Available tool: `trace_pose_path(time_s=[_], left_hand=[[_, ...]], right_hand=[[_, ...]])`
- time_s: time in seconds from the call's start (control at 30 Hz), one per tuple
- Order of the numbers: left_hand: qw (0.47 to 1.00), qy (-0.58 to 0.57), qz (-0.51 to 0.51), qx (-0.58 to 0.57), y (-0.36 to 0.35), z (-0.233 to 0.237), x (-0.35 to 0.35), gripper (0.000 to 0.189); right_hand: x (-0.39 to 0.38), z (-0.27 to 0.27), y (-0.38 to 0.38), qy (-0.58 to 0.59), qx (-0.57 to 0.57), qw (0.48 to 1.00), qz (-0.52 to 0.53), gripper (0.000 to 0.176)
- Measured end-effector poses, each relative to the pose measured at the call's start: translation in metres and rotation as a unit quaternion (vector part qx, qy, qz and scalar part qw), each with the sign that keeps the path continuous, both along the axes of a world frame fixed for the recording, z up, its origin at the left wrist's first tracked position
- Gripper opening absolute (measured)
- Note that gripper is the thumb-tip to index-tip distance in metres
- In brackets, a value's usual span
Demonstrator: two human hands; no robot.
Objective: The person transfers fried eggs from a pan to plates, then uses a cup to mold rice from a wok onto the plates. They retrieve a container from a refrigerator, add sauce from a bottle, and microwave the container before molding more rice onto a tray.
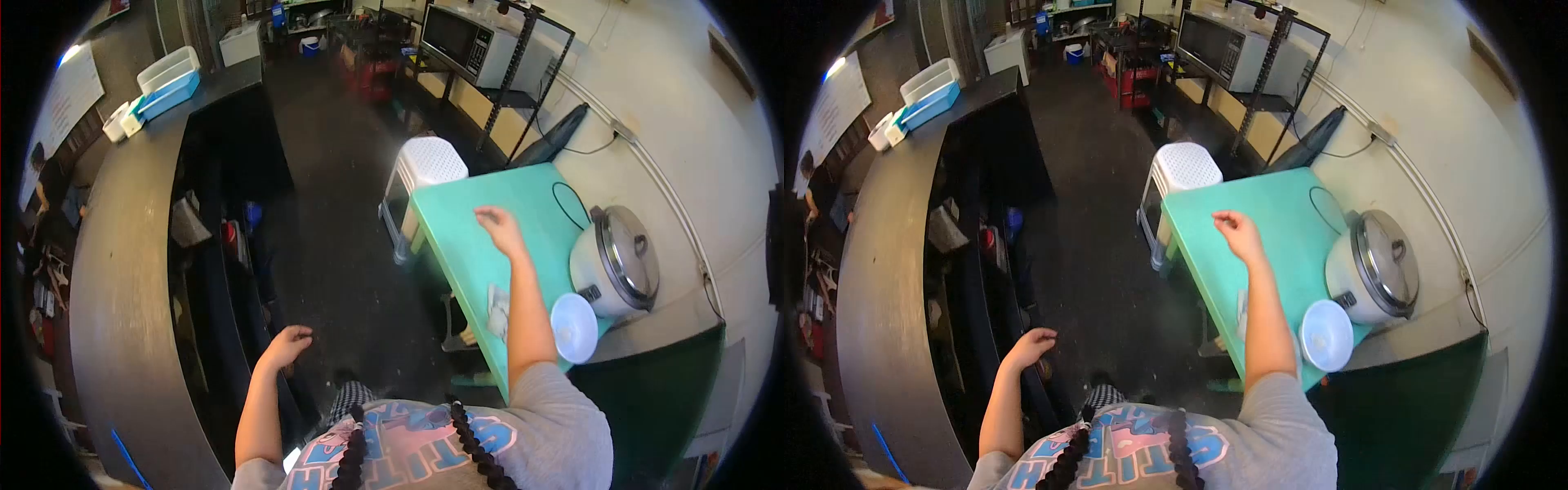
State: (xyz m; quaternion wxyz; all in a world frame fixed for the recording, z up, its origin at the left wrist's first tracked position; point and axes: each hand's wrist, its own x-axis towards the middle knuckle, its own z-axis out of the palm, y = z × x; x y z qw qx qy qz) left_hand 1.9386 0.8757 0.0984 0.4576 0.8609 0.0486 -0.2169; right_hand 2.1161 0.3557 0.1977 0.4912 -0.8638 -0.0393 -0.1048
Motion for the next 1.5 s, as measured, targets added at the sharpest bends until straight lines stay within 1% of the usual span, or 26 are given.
trace_pose_path(time_s=[0.1,0.17,0.2,0.23,0.3,0.37,0.4,0.43,0.5,0.6,0.63,0.8,0.83,0.9,0.93,0.97,1.0,1.03,1.07,1.13,1.2,1.27,1.3,1.37,1.43,1.5], left_hand=[[0.999,0.028,-0.021,-0.035,0.031,0.007,0.059,0.035],[0.998,0.037,-0.039,-0.029,0.049,0.013,0.105,0.035],[0.997,0.036,-0.047,-0.039,0.062,0.002,0.126,0.036],[0.996,0.032,-0.058,-0.051,0.067,0.012,0.157,0.036],[0.997,0.008,-0.072,0.008,0.076,0.026,0.215,0.034],[0.996,0.029,-0.084,0.031,0.079,0.024,0.279,0.035],[0.995,0.033,-0.093,0.031,0.077,0.029,0.310,0.035],[0.991,0.015,-0.129,0.040,0.071,0.035,0.338,0.036],[0.984,-0.003,-0.172,0.047,0.056,0.047,0.402,0.038],[0.964,-0.086,-0.251,0.014,0.029,0.054,0.488,0.037],[0.963,-0.083,-0.254,0.015,0.019,0.057,0.513,0.037],[0.945,-0.103,-0.310,-0.015,-0.027,0.065,0.633,0.038],[0.946,-0.102,-0.306,-0.012,-0.035,0.075,0.654,0.038],[0.955,-0.072,-0.284,-0.041,-0.051,0.095,0.692,0.036],[0.956,-0.072,-0.282,-0.040,-0.058,0.101,0.715,0.036],[0.952,-0.117,-0.277,-0.052,-0.063,0.105,0.733,0.033],[0.946,-0.163,-0.272,-0.066,-0.070,0.110,0.751,0.031],[0.946,-0.161,-0.273,-0.068,-0.077,0.116,0.769,0.031],[0.943,-0.183,-0.263,-0.089,-0.084,0.125,0.784,0.029],[0.937,-0.202,-0.260,-0.112,-0.093,0.133,0.808,0.027],[0.909,-0.211,-0.328,-0.148,-0.097,0.135,0.844,0.026],[0.894,-0.209,-0.371,-0.139,-0.103,0.133,0.877,0.025],[0.885,-0.211,-0.391,-0.134,-0.107,0.130,0.896,0.024],[0.869,-0.204,-0.426,-0.149,-0.118,0.130,0.934,0.025],[0.849,-0.190,-0.464,-0.167,-0.137,0.133,0.966,0.025],[0.824,-0.228,-0.493,-0.161,-0.161,0.143,0.995,0.024]], right_hand=[[0.118,0.030,-0.013,-0.052,0.015,0.998,0.019,0.020],[0.179,0.068,-0.014,-0.067,0.027,0.997,0.019,0.020],[0.203,0.084,-0.014,-0.066,-0.022,0.998,-0.011,0.020],[0.226,0.102,-0.014,-0.066,-0.071,0.994,-0.043,0.021],[0.276,0.140,-0.017,-0.084,-0.159,0.979,-0.093,0.022],[0.336,0.163,-0.030,-0.104,-0.159,0.972,-0.136,0.024],[0.368,0.170,-0.042,-0.120,-0.144,0.974,-0.127,0.025],[0.398,0.170,-0.057,-0.129,-0.127,0.976,-0.119,0.026],[0.447,0.188,-0.062,-0.113,-0.173,0.963,-0.176,0.028],[0.509,0.220,-0.070,-0.114,-0.255,0.931,-0.234,0.033],[0.532,0.230,-0.075,-0.120,-0.303,0.910,-0.257,0.034],[0.655,0.267,-0.104,-0.130,-0.323,0.885,-0.310,0.040],[0.685,0.271,-0.118,-0.130,-0.320,0.887,-0.306,0.040],[0.743,0.275,-0.149,-0.174,-0.349,0.863,-0.323,0.046],[0.773,0.278,-0.162,-0.159,-0.361,0.852,-0.343,0.050],[0.799,0.277,-0.174,-0.154,-0.360,0.854,-0.342,0.050],[0.819,0.278,-0.179,-0.143,-0.322,0.867,-0.353,0.052],[0.839,0.281,-0.185,-0.134,-0.284,0.877,-0.364,0.054],[0.857,0.281,-0.189,-0.120,-0.297,0.866,-0.385,0.059],[0.874,0.286,-0.190,-0.100,-0.293,0.860,-0.405,0.060],[0.894,0.288,-0.198,-0.083,-0.282,0.850,-0.438,0.060],[0.909,0.291,-0.216,-0.064,-0.306,0.815,-0.488,0.051],[0.912,0.293,-0.224,-0.059,-0.305,0.805,-0.506,0.051],[0.907,0.290,-0.235,-0.108,-0.390,0.797,-0.448,0.038],[0.898,0.284,-0.227,-0.197,-0.393,0.767,-0.467,0.025],[0.867,0.283,-0.196,-0.217,-0.445,0.747,-0.443,0.024]])
